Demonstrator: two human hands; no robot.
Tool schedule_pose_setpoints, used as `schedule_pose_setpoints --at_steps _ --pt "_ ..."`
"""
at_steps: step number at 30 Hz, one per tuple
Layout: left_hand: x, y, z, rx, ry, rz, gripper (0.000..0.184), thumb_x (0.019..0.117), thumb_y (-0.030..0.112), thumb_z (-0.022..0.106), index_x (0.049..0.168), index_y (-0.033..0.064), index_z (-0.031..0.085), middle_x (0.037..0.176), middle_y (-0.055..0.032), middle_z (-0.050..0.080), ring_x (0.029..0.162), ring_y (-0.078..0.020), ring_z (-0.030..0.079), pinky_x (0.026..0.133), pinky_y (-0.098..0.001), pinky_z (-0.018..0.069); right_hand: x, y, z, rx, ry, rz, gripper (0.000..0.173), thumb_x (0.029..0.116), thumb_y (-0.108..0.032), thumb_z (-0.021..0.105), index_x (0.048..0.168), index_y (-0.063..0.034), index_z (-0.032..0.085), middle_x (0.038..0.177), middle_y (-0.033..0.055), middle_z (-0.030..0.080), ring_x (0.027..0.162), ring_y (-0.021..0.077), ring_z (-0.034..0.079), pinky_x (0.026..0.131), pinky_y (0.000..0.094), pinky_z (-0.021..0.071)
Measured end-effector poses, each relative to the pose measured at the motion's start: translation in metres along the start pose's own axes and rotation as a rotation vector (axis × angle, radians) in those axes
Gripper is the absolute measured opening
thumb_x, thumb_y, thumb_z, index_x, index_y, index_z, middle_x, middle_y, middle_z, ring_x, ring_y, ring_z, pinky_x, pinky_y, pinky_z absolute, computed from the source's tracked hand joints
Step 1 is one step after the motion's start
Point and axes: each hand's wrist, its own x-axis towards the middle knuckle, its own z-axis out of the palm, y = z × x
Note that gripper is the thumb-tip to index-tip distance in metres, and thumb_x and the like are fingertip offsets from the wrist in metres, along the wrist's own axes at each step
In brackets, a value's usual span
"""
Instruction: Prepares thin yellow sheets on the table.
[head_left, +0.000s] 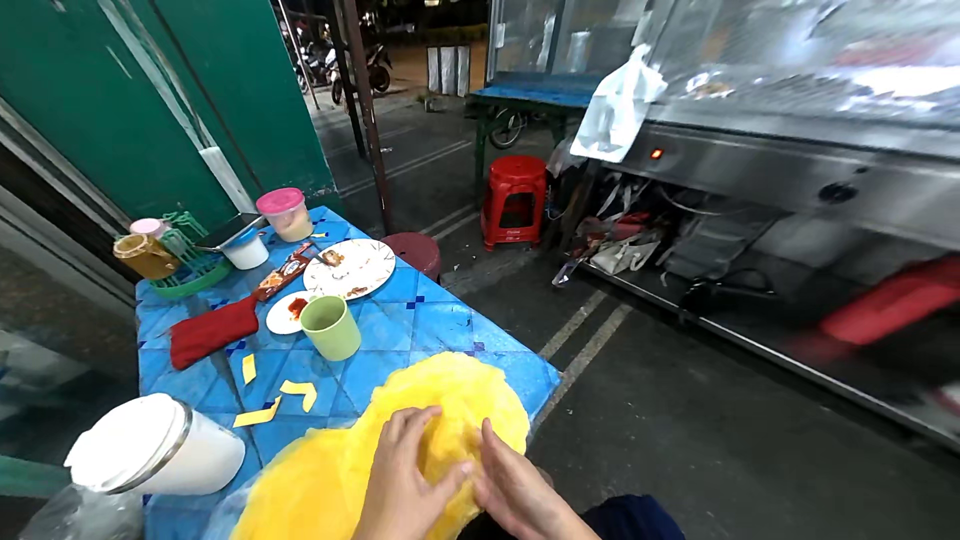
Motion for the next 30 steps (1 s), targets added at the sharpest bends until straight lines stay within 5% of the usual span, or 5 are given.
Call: schedule_pose_setpoints --at_steps 3,9,13,18,30 --pt "-0.007 0.013 0.014 0.141 0.064 0.03 0.085 0.0675 0.065 0.084 0.128 0.0079 0.064 0.113 -0.0128 0.065 0.103 -0.0293 0.064 0.088 -0.0501 0.0555 -0.001 0.0 -0.003 -0.039 -0.04 0.037 0.082 0.1021 -0.069 0.028 0.15 -0.004 0.038 0.134 0.0079 0.065 0.119 0.0176 0.065 0.103 0.0382 0.0539" --pt "-0.006 0.01 0.026 0.284 0.079 0.081 0.029 0.0884 0.04 0.071 0.098 0.0123 0.071 0.089 -0.0022 0.069 0.085 -0.0211 0.067 0.076 -0.0451 0.0545 0.003 0.0 -0.012 0.03 -0.189 0.017 0.098 0.0891 -0.085 0.038 0.147 -0.0062 0.048 0.138 0.0094 0.063 0.127 0.0193 0.061 0.109 0.0404 0.0487" --pt "-0.007 0.006 0.022 0.256 0.029 0.114 0.012 0.0893 0.026 0.067 0.087 0.0162 0.073 0.081 0.0036 0.069 0.08 -0.0148 0.067 0.074 -0.0399 0.0541 0.001 -0.002 -0.009 0.05 -0.132 0.029 0.084 0.0999 -0.071 0.035 0.154 -0.0068 0.034 0.142 0.0093 0.06 0.128 0.0201 0.06 0.108 0.0407 0.0505" --pt "-0.014 0.006 0.01 0.092 -0.143 0.093 0.013 0.0922 0.024 0.067 0.091 0.0115 0.072 0.087 -0.0003 0.07 0.085 -0.0153 0.067 0.08 -0.0383 0.0562 0.003 0.003 -0.008 0.005 -0.004 -0.002 0.037 0.1103 -0.027 0.039 0.139 -0.0065 0.05 0.118 0.0086 0.071 0.107 0.0176 0.07 0.097 0.0385 0.0568" --pt "0.015 0.002 -0.007 -0.096 0.12 -0.022 0.046 0.0871 0.046 0.077 0.115 0.0102 0.067 0.099 0.0002 0.065 0.08 -0.0067 0.065 0.063 -0.0211 0.0567 0.004 0.01 -0.007 -0.24 -0.051 -0.094 0.039 0.1098 -0.022 0.045 0.144 -0.0082 0.057 0.13 0.0053 0.069 0.112 0.0142 0.068 0.096 0.0367 0.0575"
